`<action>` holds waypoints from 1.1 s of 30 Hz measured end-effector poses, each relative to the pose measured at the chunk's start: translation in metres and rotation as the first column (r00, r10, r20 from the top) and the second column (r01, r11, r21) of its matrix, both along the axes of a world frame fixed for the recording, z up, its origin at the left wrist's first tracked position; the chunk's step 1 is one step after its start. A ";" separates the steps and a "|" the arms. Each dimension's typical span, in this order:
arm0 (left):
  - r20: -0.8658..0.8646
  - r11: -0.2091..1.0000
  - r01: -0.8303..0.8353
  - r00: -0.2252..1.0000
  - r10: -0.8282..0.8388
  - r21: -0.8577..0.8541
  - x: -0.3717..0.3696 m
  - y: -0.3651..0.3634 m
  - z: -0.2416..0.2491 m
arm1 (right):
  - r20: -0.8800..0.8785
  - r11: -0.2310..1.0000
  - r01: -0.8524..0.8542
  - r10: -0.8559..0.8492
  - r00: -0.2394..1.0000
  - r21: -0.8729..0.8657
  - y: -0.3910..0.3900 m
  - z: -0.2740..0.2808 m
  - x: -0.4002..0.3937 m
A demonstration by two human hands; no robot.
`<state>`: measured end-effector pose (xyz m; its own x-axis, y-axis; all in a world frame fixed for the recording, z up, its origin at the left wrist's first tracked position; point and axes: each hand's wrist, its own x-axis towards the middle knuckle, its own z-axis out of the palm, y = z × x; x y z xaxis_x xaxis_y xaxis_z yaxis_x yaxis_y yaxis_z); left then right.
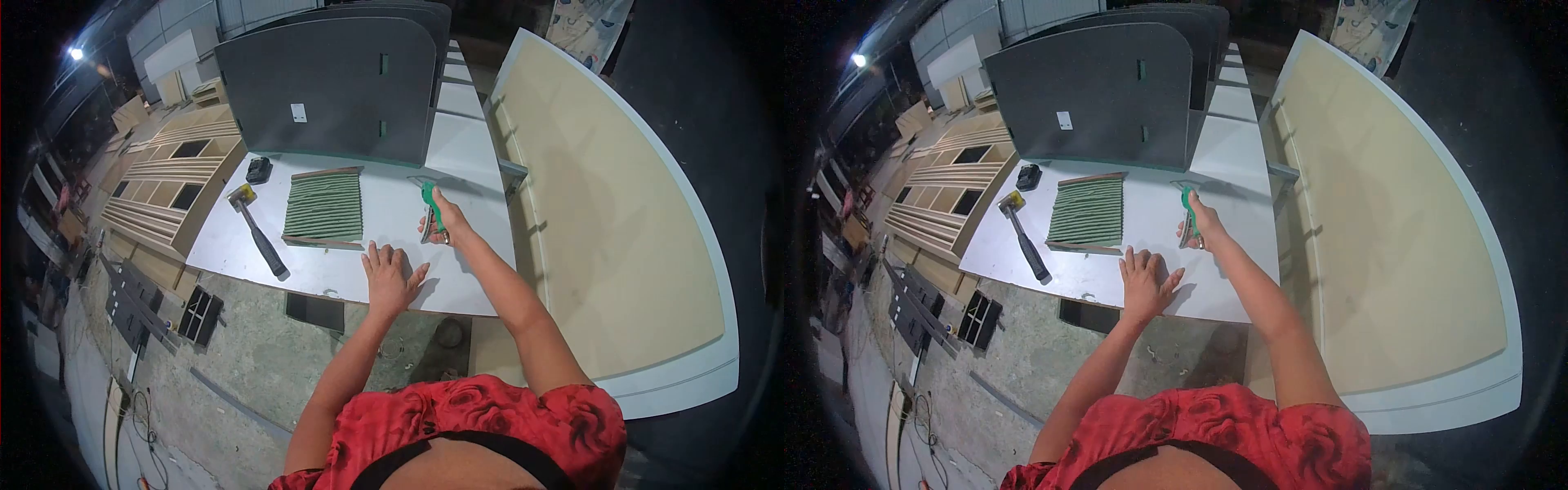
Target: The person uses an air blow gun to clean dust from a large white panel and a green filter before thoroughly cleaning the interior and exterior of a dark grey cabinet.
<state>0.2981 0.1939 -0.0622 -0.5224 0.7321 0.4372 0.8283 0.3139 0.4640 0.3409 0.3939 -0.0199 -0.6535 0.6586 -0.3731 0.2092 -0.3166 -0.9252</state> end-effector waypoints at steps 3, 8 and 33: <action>0.020 0.998 0.003 1.000 -0.001 -0.059 -0.001 -0.001 0.002 | 0.005 0.999 -0.021 0.021 1.000 0.029 0.000 0.003 0.009; 0.017 1.000 0.005 1.000 -0.004 -0.024 0.001 -0.002 0.002 | -0.072 0.993 0.106 -0.103 0.992 0.044 0.010 0.016 0.056; 0.010 0.997 0.014 1.000 -0.014 -0.076 0.002 -0.003 0.002 | -0.001 0.978 0.210 -0.210 0.978 0.001 0.022 0.001 0.105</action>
